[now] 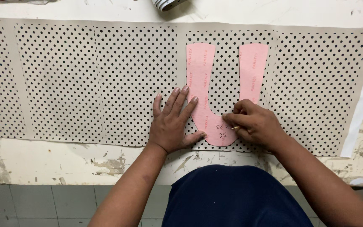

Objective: The person places a pink U-shaped template on a polka-dotted fabric and traces its outline with a pencil. They then fold the fabric, roll it, and place the template and pencil on a notebook. The person unrolls a different fabric and places several small rectangular pieces on it.

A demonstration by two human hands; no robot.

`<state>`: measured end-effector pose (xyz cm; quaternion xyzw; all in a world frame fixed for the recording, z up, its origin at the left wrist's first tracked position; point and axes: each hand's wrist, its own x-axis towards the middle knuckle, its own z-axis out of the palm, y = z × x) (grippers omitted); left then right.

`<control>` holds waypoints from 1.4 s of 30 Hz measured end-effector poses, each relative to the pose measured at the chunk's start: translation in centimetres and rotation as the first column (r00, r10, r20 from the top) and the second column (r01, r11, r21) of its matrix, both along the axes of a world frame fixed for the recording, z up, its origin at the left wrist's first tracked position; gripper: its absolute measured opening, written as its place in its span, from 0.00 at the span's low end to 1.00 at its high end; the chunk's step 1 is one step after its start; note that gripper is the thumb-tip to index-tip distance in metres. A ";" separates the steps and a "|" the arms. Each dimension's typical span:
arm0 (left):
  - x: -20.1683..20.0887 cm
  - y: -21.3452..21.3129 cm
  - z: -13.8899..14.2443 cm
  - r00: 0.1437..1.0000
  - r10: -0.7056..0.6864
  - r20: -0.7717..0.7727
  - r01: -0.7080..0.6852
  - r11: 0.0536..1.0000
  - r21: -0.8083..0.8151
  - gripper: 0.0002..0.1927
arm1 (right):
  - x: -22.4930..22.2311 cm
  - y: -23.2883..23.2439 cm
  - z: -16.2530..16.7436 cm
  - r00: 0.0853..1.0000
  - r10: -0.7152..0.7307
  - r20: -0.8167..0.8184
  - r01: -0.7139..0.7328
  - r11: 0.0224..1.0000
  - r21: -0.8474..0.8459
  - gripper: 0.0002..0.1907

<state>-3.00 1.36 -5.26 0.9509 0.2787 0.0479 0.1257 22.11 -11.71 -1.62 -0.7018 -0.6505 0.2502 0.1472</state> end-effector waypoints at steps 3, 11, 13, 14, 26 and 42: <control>0.0 0.1 0.1 1.000 -0.007 -0.002 0.007 1.000 0.015 0.50 | 0.0 0.0 0.2 1.000 0.020 -0.013 -0.020 0.999 0.038 0.15; 0.1 0.0 -0.3 0.999 -0.017 -0.037 0.019 0.999 0.032 0.58 | -0.4 0.2 0.9 1.000 0.027 0.000 -0.027 0.999 0.028 0.15; 0.0 0.0 -0.5 0.999 -0.015 -0.039 0.016 0.999 0.033 0.59 | -0.4 0.3 1.0 1.000 0.008 -0.011 -0.007 0.999 0.036 0.16; 0.0 -0.1 -0.6 0.999 -0.013 -0.035 0.014 0.999 0.033 0.59 | -0.4 0.3 1.1 1.000 -0.001 -0.011 0.002 1.000 0.027 0.16; 0.0 -0.1 -0.6 1.000 -0.010 -0.028 0.011 0.999 0.041 0.58 | -0.6 0.4 1.0 0.996 -0.074 -0.053 0.073 0.997 -0.005 0.18; 0.1 0.0 -0.3 1.000 -0.005 0.008 0.005 1.000 0.017 0.56 | -0.5 0.6 0.9 1.000 -0.017 -0.016 0.017 1.000 0.003 0.13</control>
